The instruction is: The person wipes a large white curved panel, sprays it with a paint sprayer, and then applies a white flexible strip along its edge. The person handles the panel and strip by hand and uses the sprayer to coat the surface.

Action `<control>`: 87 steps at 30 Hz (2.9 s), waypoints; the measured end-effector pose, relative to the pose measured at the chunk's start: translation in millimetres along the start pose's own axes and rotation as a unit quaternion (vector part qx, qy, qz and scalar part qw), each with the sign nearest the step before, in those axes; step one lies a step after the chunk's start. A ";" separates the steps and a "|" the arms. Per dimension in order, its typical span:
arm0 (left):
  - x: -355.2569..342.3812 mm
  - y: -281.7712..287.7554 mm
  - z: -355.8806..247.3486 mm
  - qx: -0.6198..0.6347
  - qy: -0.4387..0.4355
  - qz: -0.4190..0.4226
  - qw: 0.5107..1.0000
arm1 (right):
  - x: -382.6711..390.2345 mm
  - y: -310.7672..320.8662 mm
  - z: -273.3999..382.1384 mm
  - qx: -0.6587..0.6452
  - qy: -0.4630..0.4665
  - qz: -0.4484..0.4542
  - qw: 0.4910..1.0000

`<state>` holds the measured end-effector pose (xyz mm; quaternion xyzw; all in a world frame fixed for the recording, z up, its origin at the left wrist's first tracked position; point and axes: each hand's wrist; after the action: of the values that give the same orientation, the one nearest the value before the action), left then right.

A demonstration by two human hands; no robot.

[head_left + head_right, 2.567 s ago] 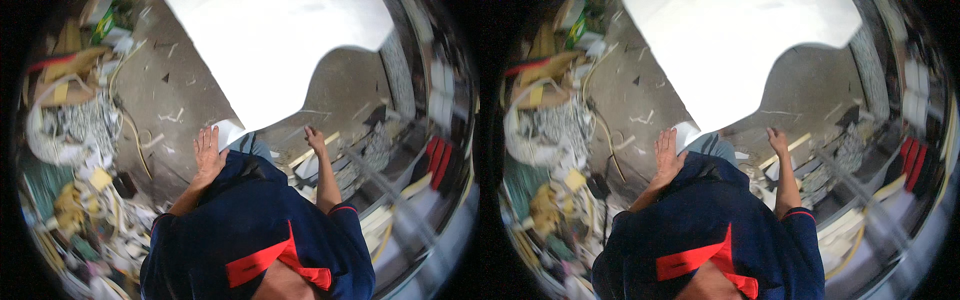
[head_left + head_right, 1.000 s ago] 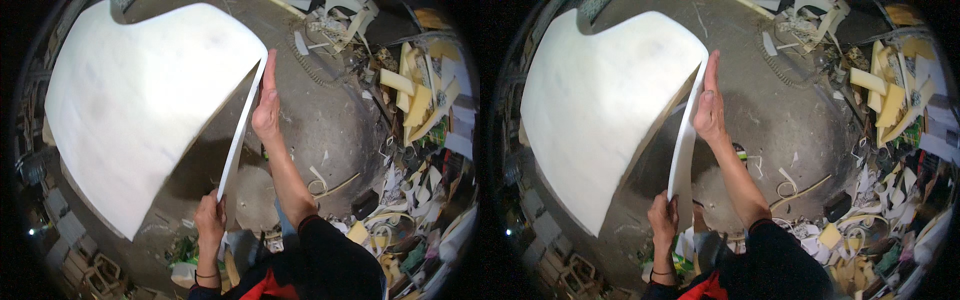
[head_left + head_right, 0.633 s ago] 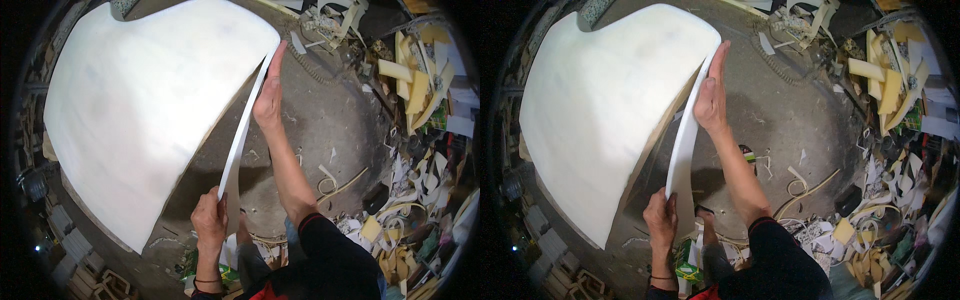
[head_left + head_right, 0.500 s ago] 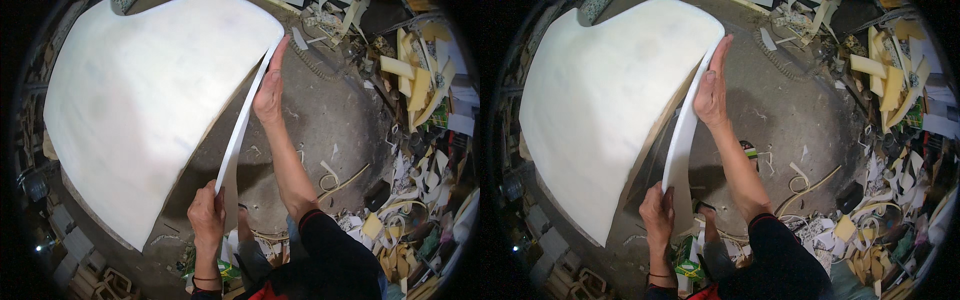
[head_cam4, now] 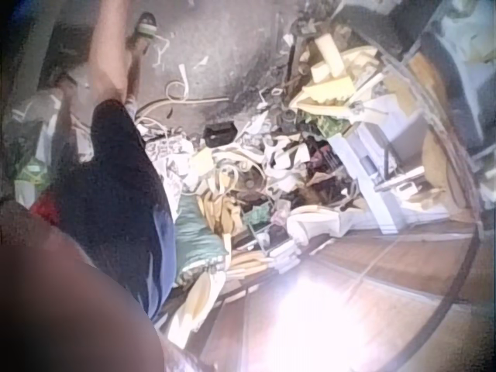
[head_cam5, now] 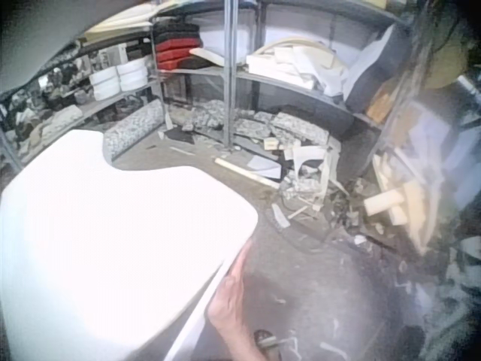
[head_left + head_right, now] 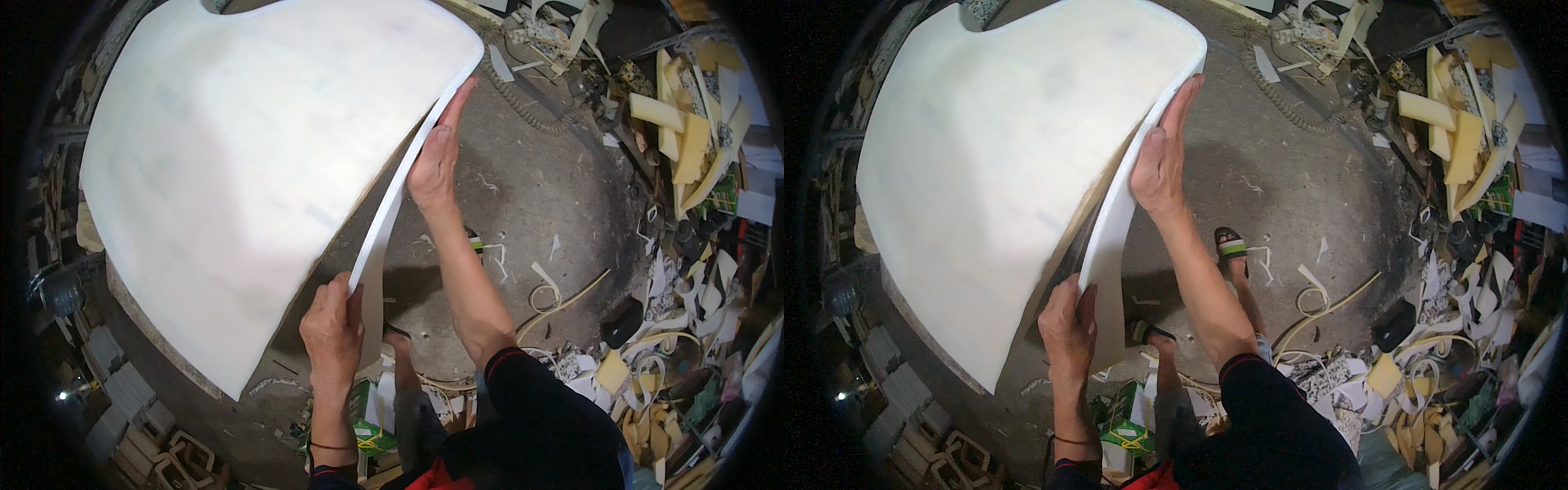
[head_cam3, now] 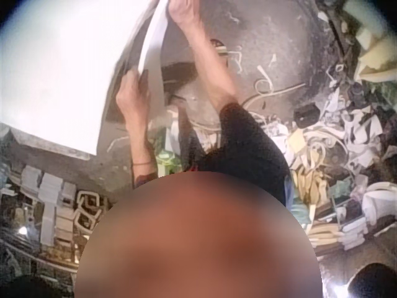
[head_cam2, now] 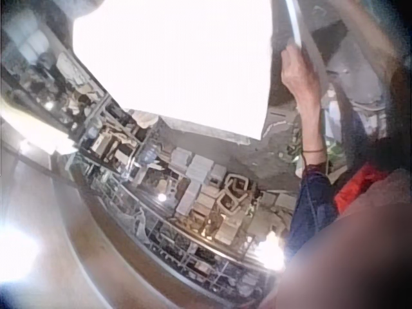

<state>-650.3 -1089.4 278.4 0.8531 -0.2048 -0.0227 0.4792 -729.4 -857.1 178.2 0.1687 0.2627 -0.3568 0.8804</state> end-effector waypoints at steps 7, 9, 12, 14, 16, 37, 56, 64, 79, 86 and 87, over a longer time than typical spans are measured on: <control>-0.6 6.1 -0.8 0.003 0.013 -0.004 1.000 | 18.8 -10.9 9.9 0.001 -0.010 0.000 1.000; -1.0 4.5 -0.1 0.015 0.009 -0.019 1.000 | 23.0 -14.0 13.8 -0.002 -0.015 0.003 1.000; -1.7 2.0 1.2 0.026 -0.002 -0.045 0.999 | 27.7 -16.7 19.2 -0.001 -0.018 0.003 1.000; -1.9 1.7 2.4 0.027 0.003 -0.043 0.999 | 29.9 -18.5 22.8 -0.004 -0.017 0.003 1.000; -2.2 2.5 4.1 0.031 0.007 -0.044 0.999 | 32.7 -20.9 27.3 -0.011 -0.015 0.005 1.000; 19.5 26.4 13.6 0.023 0.013 -0.063 0.998 | 71.8 -49.5 62.2 -0.023 -0.062 0.009 0.998; 77.3 41.6 50.2 0.021 0.041 -0.108 0.993 | 88.7 -74.5 80.9 -0.039 -0.046 -0.036 0.998; 99.6 13.0 78.1 0.206 0.160 -0.117 0.958 | 88.8 -78.2 81.8 -0.034 -0.030 -0.034 0.998; 103.1 -40.7 132.0 0.425 0.214 -0.207 0.855 | 159.9 -83.9 128.9 -0.009 -0.001 0.083 0.997; 97.1 -36.5 138.8 0.485 0.230 -0.187 0.823 | 181.7 -91.7 150.9 0.011 0.009 0.103 0.995; 96.8 -37.0 140.0 0.494 0.233 -0.179 0.818 | 183.3 -92.6 152.0 0.010 0.010 0.103 0.995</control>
<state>-582.5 -1221.7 187.6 0.9768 0.0861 0.1956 0.0148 -632.5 -1093.5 183.6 0.2074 0.2496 -0.2646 0.9081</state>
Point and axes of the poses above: each hand's wrist, its own x-axis away from the middle knuckle, its own y-axis out of the back of the hand, z = x × y, and after that the axes turned 9 degrees about y, right-handed
